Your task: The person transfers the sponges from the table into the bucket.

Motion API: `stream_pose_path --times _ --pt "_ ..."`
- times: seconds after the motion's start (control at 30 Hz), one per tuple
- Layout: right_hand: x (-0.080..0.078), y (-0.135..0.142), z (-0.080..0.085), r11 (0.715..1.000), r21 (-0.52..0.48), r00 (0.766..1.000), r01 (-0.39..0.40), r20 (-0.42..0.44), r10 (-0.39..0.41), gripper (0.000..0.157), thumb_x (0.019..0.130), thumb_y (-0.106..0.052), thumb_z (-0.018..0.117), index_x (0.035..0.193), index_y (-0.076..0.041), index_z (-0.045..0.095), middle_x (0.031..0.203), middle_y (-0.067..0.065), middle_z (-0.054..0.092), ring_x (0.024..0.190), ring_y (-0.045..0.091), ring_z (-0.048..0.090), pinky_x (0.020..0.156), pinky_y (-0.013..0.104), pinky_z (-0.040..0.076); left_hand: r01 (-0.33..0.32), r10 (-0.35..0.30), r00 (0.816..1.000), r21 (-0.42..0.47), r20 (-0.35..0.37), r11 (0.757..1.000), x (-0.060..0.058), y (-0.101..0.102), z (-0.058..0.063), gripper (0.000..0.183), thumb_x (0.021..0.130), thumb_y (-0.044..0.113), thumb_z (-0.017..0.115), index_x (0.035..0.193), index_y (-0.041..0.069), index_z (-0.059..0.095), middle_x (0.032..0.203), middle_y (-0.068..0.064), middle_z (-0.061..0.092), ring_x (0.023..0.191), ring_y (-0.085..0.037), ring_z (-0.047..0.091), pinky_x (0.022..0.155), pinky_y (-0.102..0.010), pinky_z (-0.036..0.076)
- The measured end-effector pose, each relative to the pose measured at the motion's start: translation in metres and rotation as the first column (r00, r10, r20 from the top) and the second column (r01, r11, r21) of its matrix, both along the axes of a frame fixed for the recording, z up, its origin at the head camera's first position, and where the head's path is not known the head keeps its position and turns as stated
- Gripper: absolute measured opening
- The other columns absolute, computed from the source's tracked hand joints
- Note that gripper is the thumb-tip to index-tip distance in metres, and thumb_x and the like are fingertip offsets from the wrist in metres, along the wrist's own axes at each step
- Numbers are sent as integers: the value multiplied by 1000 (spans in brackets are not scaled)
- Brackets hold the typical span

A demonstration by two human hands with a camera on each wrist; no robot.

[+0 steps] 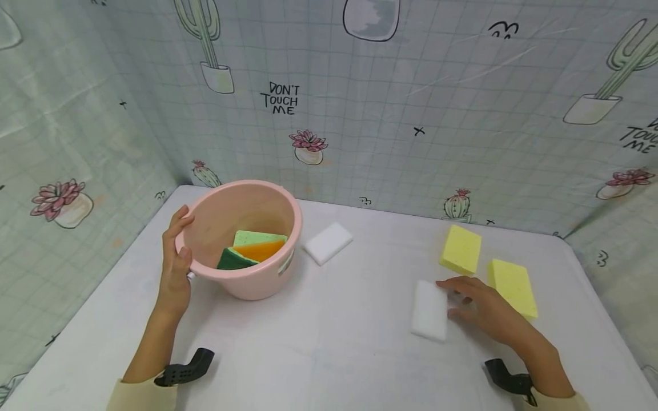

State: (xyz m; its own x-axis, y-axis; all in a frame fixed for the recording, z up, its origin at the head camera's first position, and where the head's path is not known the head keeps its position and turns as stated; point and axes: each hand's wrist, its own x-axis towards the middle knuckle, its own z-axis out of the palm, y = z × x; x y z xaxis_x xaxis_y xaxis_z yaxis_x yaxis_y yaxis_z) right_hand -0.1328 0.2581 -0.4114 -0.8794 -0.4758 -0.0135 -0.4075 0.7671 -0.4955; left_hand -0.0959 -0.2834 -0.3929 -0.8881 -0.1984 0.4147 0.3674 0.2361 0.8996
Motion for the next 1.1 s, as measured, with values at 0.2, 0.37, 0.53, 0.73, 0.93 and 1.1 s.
stream_pose_path --times 0.2,0.37,0.53,0.73,0.93,1.1 --pt "3 -14 -6 994 -92 997 -67 -34 64 62 78 -28 79 135 -17 54 132 0 50 108 17 51 82 28 48 5 -5 1000 7 -3 1000 0 -1 -1 54 94 32 41 145 17 31 157 7 12 140 -22 17 112 -50 18" --pt "4 -25 -11 974 -148 979 -172 -138 152 62 78 -20 79 134 -12 54 134 7 47 105 14 49 76 23 46 -1 1 1000 4 -2 1000 1 0 -1 54 94 32 41 145 17 31 157 8 12 140 -22 17 112 -51 17" --pt "5 -30 -16 969 -149 973 -196 -153 174 66 77 -18 81 136 -11 52 134 8 45 94 9 48 72 26 46 1 -1 1000 1 12 1000 2 1 1 55 94 33 41 145 18 30 156 9 11 140 -22 18 111 -54 18" --pt "8 -37 -21 962 -185 976 -200 -123 180 67 76 -20 82 136 -12 53 130 3 47 94 11 49 75 24 47 3 -3 1000 1 12 1000 1 0 1 54 94 32 41 145 18 30 156 9 11 140 -22 18 111 -55 17" --pt "11 -43 -22 958 -213 981 -193 -40 189 68 75 -22 83 136 -17 53 128 -2 47 83 8 49 66 20 45 4 -4 1000 4 16 1000 1 0 1 54 94 33 41 146 19 30 156 10 10 140 -22 18 111 -53 18" --pt "12 -45 -24 938 -268 972 -222 13 233 67 76 -13 81 136 -16 52 134 0 43 77 6 53 65 21 48 1 -1 1000 7 23 1000 2 1 2 54 94 33 41 146 19 30 156 10 10 139 -22 18 111 -53 19"
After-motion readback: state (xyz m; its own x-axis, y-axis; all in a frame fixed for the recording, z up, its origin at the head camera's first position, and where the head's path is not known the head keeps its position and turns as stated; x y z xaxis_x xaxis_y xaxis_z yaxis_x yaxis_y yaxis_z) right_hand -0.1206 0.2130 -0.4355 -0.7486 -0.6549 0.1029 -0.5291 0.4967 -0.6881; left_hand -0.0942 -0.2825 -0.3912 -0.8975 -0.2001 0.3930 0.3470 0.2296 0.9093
